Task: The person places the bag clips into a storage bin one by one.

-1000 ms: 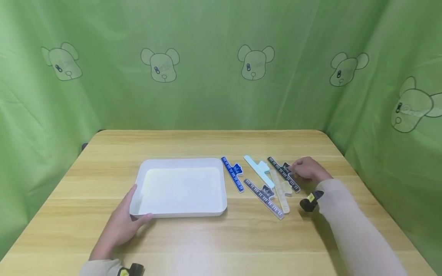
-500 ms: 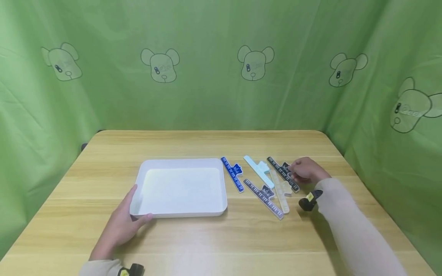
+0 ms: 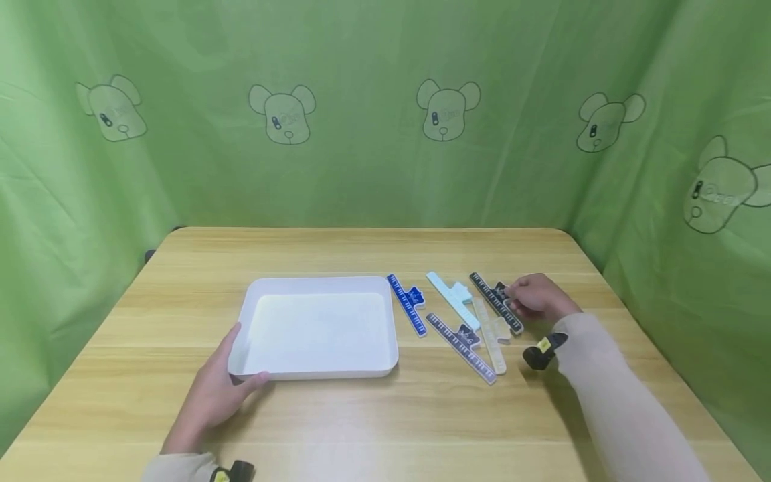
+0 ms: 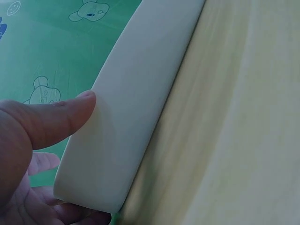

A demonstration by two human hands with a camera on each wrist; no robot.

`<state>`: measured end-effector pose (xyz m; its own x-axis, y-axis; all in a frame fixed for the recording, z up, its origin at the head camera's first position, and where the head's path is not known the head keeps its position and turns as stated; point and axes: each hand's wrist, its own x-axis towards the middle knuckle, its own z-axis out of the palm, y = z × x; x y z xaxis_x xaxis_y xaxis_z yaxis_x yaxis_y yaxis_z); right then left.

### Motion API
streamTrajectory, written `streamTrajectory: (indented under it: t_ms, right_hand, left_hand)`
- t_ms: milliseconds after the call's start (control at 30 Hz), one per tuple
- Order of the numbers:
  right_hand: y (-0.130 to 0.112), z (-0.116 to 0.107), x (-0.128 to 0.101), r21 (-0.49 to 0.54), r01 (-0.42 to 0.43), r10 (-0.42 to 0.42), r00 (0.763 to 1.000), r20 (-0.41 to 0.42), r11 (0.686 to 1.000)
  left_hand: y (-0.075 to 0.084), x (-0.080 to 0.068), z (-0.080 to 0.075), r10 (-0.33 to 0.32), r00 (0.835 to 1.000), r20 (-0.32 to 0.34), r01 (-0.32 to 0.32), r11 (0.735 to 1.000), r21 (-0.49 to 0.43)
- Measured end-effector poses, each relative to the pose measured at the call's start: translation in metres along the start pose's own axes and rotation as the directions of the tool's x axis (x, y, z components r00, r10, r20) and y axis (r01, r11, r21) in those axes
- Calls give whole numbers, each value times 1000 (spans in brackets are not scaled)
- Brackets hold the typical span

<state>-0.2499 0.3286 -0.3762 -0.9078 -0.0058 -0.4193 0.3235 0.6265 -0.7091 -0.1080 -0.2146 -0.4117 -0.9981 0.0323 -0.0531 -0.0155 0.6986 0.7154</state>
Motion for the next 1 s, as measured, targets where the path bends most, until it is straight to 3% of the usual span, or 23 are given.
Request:
streamTrajectory:
  t_ms: [433, 1000]
  right_hand:
    - [1, -2, 0, 6, 26, -26, 999, -24, 1000]
    - [-4, -5, -10, -45, 77, -80, 994, -70, 996]
  left_hand:
    - [1, 0, 2, 22, 1000, -16, -21, 999, 31]
    - [4, 1, 1, -64, 997, 35, 65, 998, -15]
